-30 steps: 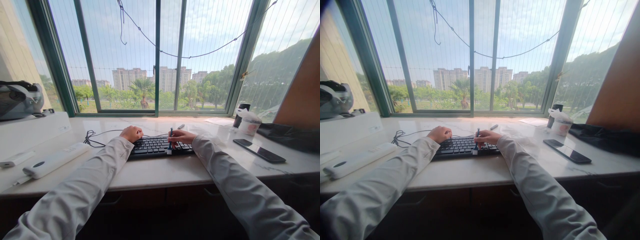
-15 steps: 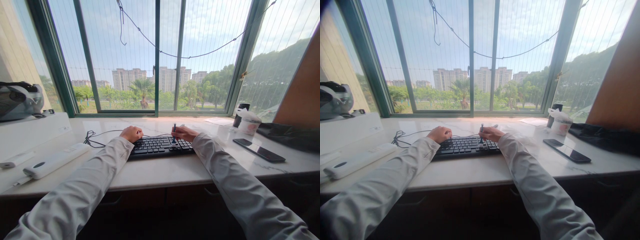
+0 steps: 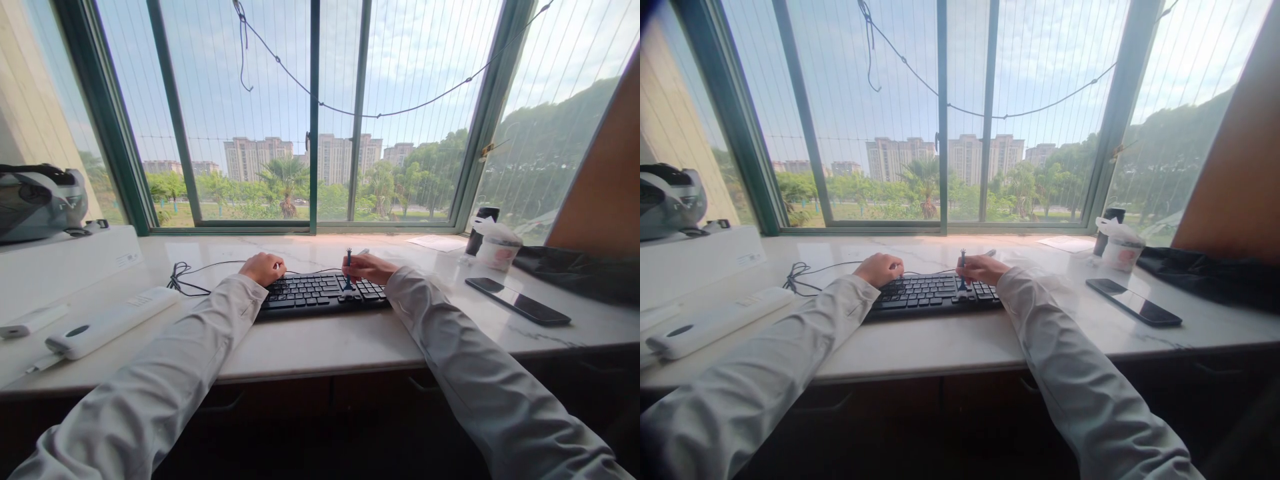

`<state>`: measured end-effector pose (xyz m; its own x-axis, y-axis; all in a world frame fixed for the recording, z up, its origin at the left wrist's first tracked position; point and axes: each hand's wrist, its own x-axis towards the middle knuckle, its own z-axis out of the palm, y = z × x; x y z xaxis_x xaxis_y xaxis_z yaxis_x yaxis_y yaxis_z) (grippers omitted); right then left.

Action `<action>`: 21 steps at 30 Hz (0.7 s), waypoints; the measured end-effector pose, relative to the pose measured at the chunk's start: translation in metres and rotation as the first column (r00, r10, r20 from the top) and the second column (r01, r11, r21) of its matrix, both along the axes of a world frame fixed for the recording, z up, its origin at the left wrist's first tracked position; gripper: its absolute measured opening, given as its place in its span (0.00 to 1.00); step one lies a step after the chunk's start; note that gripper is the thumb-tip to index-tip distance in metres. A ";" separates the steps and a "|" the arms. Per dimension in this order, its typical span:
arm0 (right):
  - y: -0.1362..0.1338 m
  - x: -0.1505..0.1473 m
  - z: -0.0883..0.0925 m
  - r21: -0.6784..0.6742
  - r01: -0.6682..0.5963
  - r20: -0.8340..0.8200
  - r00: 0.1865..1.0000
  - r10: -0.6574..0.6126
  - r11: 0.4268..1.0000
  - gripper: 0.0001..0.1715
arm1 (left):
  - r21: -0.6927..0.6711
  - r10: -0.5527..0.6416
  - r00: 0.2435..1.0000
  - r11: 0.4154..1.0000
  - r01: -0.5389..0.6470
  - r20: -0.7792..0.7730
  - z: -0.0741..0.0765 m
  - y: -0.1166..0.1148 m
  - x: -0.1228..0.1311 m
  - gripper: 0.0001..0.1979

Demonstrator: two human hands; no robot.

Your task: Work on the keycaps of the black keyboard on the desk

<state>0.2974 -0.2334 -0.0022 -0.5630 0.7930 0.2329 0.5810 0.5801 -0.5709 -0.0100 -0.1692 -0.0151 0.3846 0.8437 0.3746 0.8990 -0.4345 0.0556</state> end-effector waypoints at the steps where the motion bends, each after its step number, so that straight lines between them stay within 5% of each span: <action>1: -0.001 0.001 0.001 0.007 0.015 0.024 1.000 -0.015 1.000 0.24 | -0.001 -0.002 1.000 1.000 0.002 0.000 0.000 0.001 0.000 0.16; 8: -0.005 0.007 0.008 0.022 0.073 0.128 0.989 -0.075 0.997 0.23 | 0.001 0.000 1.000 1.000 0.000 0.002 -0.003 0.004 -0.001 0.16; 17: -0.001 0.004 0.002 0.052 0.176 -0.034 0.984 -0.175 0.983 0.16 | 0.016 -0.006 1.000 1.000 0.006 0.008 -0.004 0.003 -0.001 0.16; 21: -0.006 -0.004 0.001 0.166 0.268 -0.069 0.963 -0.260 0.949 0.11 | 0.014 -0.004 1.000 1.000 0.004 0.007 -0.003 0.002 -0.001 0.17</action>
